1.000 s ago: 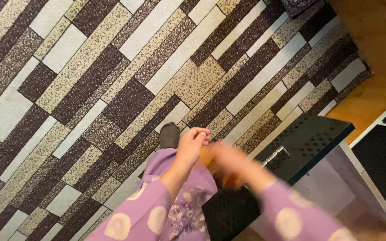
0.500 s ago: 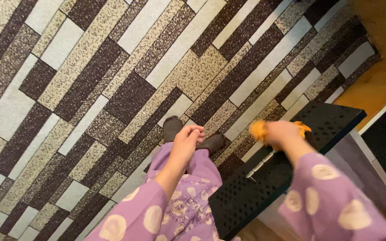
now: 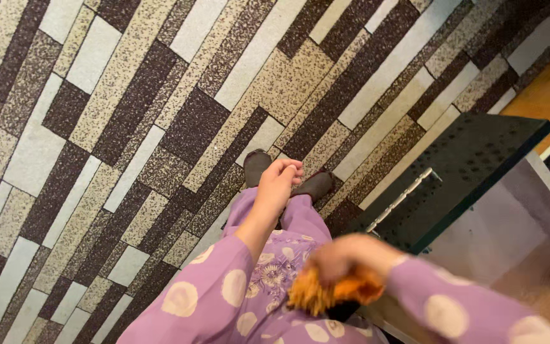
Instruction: The person wipes the exterior and interior of a drawer with a cloth and removes small items from the drawer by hand.
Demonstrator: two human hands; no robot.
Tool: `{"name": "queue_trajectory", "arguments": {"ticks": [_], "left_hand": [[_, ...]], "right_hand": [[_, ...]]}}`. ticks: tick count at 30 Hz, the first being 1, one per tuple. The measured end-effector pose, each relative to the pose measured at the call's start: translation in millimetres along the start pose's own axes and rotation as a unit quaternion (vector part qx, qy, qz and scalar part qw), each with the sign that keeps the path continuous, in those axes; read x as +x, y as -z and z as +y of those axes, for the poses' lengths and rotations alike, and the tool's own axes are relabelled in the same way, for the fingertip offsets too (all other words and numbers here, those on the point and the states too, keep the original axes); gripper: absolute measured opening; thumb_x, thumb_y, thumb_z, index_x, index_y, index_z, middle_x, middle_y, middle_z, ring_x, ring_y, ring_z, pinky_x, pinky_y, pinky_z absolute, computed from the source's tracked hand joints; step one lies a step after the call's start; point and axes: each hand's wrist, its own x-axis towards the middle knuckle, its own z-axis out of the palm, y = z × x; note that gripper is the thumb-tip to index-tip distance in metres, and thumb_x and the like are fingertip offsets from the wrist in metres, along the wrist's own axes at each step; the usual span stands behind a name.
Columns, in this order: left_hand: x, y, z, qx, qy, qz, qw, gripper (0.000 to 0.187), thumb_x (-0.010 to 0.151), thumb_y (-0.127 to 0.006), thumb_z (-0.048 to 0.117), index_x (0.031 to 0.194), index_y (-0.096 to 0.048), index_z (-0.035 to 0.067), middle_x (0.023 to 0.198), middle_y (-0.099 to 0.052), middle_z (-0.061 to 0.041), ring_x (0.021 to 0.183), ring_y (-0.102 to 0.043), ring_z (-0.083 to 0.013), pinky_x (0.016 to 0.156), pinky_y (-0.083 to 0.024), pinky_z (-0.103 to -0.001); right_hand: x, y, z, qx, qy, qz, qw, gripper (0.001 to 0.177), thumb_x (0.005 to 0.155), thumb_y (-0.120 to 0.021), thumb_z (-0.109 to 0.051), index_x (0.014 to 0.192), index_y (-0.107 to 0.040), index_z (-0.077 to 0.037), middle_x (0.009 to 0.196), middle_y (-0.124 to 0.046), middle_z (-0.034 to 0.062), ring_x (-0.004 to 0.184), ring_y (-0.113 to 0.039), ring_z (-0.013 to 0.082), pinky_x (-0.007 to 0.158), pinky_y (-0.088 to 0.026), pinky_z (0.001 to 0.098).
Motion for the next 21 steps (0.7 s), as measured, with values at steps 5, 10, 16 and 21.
{"name": "queue_trajectory", "arguments": {"ticks": [5, 10, 16, 21], "left_hand": [[-2, -8, -1, 0.005, -0.008, -0.02, 1.0, 0.023, 0.099, -0.053, 0.012, 0.111, -0.069, 0.0, 0.099, -0.071, -0.006, 0.082, -0.063, -0.0117, 0.077, -0.053, -0.026], [-7, -11, -3, 0.015, 0.014, -0.019, 1.0, 0.023, 0.099, -0.054, 0.013, 0.112, -0.069, 0.001, 0.1, -0.072, -0.005, 0.083, -0.063, -0.0098, 0.077, -0.053, -0.025], [-9, -2, -6, 0.022, 0.025, -0.017, 0.999, 0.023, 0.1, -0.053, 0.012, 0.111, -0.069, 0.002, 0.1, -0.071, -0.006, 0.083, -0.064, -0.0107, 0.078, -0.054, -0.026], [-12, -2, 3, 0.033, 0.027, -0.028, 0.999, 0.024, 0.101, -0.051, 0.012, 0.113, -0.069, 0.002, 0.1, -0.071, -0.006, 0.083, -0.063, -0.0102, 0.078, -0.054, -0.025]], "right_hand": [[-134, 93, 120, -0.136, -0.283, 0.403, 0.86, 0.046, 0.087, -0.065, -0.026, 0.132, -0.065, -0.029, 0.119, -0.072, 0.0092, 0.108, -0.067, 0.031, 0.089, -0.056, 0.0504], [-215, 126, 198, -0.118, -0.454, 0.42, 0.777, 0.054, 0.088, -0.064, -0.047, 0.141, -0.058, -0.038, 0.138, -0.061, 0.006, 0.128, -0.056, 0.0329, 0.102, -0.046, 0.0569], [-155, 73, 155, -0.105, -0.434, 0.418, 0.791, 0.045, 0.093, -0.057, -0.039, 0.136, -0.066, -0.026, 0.135, -0.069, 0.0127, 0.127, -0.062, 0.036, 0.101, -0.05, 0.054], [-126, 4, 103, -0.19, -0.436, 0.576, 0.665, 0.029, 0.088, -0.059, -0.023, 0.115, -0.066, -0.016, 0.119, -0.064, 0.0146, 0.111, -0.06, 0.0357, 0.082, -0.05, 0.0504]]}}
